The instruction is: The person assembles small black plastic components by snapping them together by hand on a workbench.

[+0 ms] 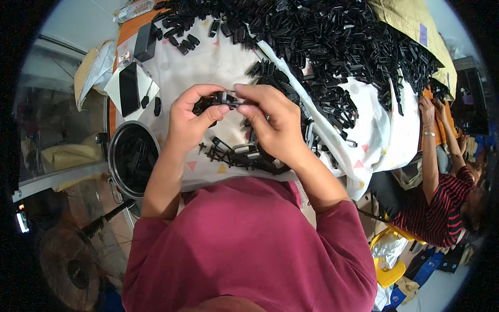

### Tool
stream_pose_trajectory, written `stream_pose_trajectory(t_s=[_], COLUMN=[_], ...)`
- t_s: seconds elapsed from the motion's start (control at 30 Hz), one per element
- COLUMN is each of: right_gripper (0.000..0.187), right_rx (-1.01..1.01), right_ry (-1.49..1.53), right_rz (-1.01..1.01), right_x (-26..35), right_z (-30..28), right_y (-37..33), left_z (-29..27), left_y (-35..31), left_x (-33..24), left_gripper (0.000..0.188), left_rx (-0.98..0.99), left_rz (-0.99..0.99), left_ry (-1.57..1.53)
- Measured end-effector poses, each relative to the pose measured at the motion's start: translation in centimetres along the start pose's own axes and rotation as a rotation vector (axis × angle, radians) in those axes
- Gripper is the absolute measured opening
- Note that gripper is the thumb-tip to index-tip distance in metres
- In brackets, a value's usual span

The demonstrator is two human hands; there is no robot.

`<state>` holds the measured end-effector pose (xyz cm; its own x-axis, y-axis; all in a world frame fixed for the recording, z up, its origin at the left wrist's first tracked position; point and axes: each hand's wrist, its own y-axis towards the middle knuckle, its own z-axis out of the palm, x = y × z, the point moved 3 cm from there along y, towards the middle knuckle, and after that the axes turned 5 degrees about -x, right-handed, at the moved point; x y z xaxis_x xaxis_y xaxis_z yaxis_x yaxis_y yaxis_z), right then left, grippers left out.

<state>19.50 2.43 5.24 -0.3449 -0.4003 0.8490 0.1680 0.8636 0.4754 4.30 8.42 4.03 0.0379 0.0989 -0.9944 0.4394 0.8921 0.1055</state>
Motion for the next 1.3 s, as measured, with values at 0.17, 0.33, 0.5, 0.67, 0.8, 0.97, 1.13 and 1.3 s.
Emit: stream_pose_trajectory(t_s=[0.17,0.33,0.5,0.67,0.8,0.97,1.13,1.3], right_gripper=[0.033,0.042,0.043,0.044,0.029,0.022,0.028,0.024], right_rx=[0.073,0.048,0.108,-0.070,0.031,0.292,0.453,0.599], right_ry=[-0.241,-0.530,-0.481,-0.561,0.105,0.197,-0.326,-0.832], right_rz=[-0.127,-0.390,-0.318,-0.342,0.510,0.359,0.150,-0.047], right_x=[1.7,2.7,2.1,0.6,-0.3,0.4,-1.9,-3.3], right_z=[-0.7,-1.3,-0.4,0.8,1.0,3.0,5.3,7.5], right_y=[0.7,0.3,-0.5,-1.6,-1.6,-1.4,-2.3,-4.9], left_z=[-0.5,0.1,0.5,2.0,1.5,-1.9,-10.4,-13.5], left_y=[0.1,0.1,-0.7,-1.1,-1.7,-3.6,-9.2,-11.7], left_x=[-2.5,-3.8,-0.2,0.5,1.1,0.5,-2.6,-0.1], left_gripper=[0.028,0.025,0.027,0.029,0.028,0.024,0.026,0.030], left_rx=[0.050,0.029,0.081,-0.151,-0.110,-0.036,-0.495,-0.512], left_rz=[0.310,0.447,-0.271,-0.116,-0.220,-0.162,0.148,-0.067], left_ry=[0.256,0.352,-0.266,-0.091,-0.447,-0.486,0.897,1.245])
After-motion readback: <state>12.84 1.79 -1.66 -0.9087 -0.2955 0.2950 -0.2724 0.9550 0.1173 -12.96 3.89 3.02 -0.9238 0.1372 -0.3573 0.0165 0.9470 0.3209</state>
